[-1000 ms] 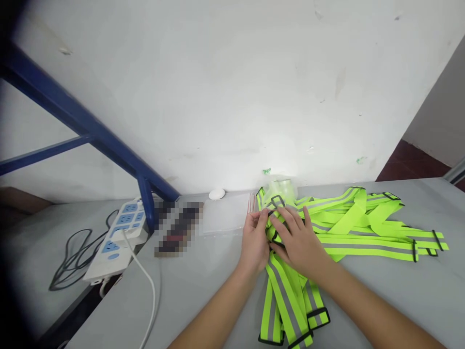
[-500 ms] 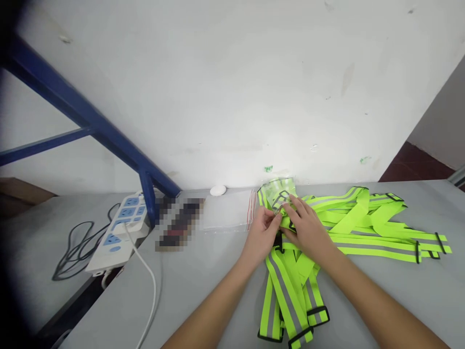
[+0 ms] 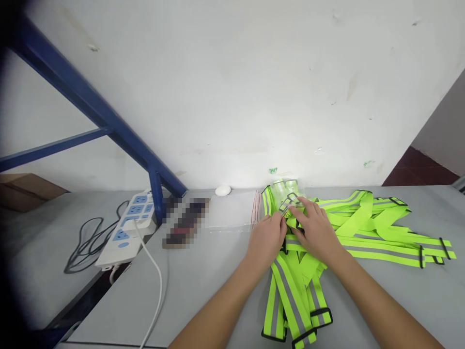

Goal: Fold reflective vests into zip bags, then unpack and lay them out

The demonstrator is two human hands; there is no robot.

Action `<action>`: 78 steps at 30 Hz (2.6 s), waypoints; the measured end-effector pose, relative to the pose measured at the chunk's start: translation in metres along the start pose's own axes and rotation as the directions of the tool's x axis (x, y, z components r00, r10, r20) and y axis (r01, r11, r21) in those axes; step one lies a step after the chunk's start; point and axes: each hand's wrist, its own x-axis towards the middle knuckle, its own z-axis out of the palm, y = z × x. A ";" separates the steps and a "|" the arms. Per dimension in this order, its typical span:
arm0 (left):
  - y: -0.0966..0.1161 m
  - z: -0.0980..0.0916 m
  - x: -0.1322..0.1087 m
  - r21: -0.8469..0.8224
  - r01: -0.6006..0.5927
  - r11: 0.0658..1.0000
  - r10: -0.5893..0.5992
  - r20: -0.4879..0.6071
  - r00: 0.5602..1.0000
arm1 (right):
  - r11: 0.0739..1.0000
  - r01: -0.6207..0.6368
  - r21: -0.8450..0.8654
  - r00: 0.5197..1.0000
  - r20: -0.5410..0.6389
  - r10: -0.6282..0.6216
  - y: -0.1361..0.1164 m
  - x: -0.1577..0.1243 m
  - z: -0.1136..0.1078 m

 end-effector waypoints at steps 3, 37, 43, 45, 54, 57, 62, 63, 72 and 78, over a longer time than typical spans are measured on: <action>-0.002 0.000 0.001 0.007 -0.029 1.000 0.029 0.003 1.000 | 1.000 0.001 -0.013 1.000 -0.014 -0.001 -0.001 0.001 0.000; -0.011 0.006 0.001 -0.054 -0.296 0.954 0.269 -0.294 0.917 | 0.989 0.122 0.084 0.981 -0.163 -0.107 0.001 0.003 0.009; -0.011 0.003 0.002 -0.046 -0.276 0.960 0.241 -0.367 0.899 | 0.998 0.034 -0.061 0.973 -0.224 -0.047 -0.011 0.008 0.008; -0.011 0.002 0.002 -0.039 -0.261 0.964 0.226 -0.389 0.893 | 0.998 0.023 -0.062 0.962 -0.270 -0.039 -0.012 0.007 0.005; -0.007 0.010 0.002 -0.170 -0.309 0.936 0.223 -0.395 0.891 | 0.985 0.014 -0.174 0.967 -0.249 -0.058 -0.018 0.016 0.000; -0.005 0.012 0.003 -0.213 -0.315 0.925 0.221 -0.374 0.901 | 0.975 -0.046 -0.218 0.987 -0.163 0.010 -0.023 0.021 -0.002; -0.008 0.007 0.003 -0.307 -0.218 0.926 0.088 -0.386 0.918 | 0.996 0.077 -0.035 0.994 -0.071 -0.080 -0.011 0.014 -0.003; -0.009 0.006 0.003 -0.323 -0.195 0.926 0.059 -0.387 0.920 | 0.992 0.121 0.024 0.990 -0.071 -0.119 -0.008 0.011 -0.002; -0.010 0.001 -0.001 -0.379 -0.214 0.900 0.060 -0.379 0.924 | 0.963 0.265 0.042 0.913 -0.333 -0.237 -0.001 0.006 0.004; -0.002 0.002 -0.007 -0.368 -0.253 0.895 0.113 -0.363 0.925 | 0.986 0.166 -0.027 0.968 -0.189 -0.168 -0.010 0.012 -0.005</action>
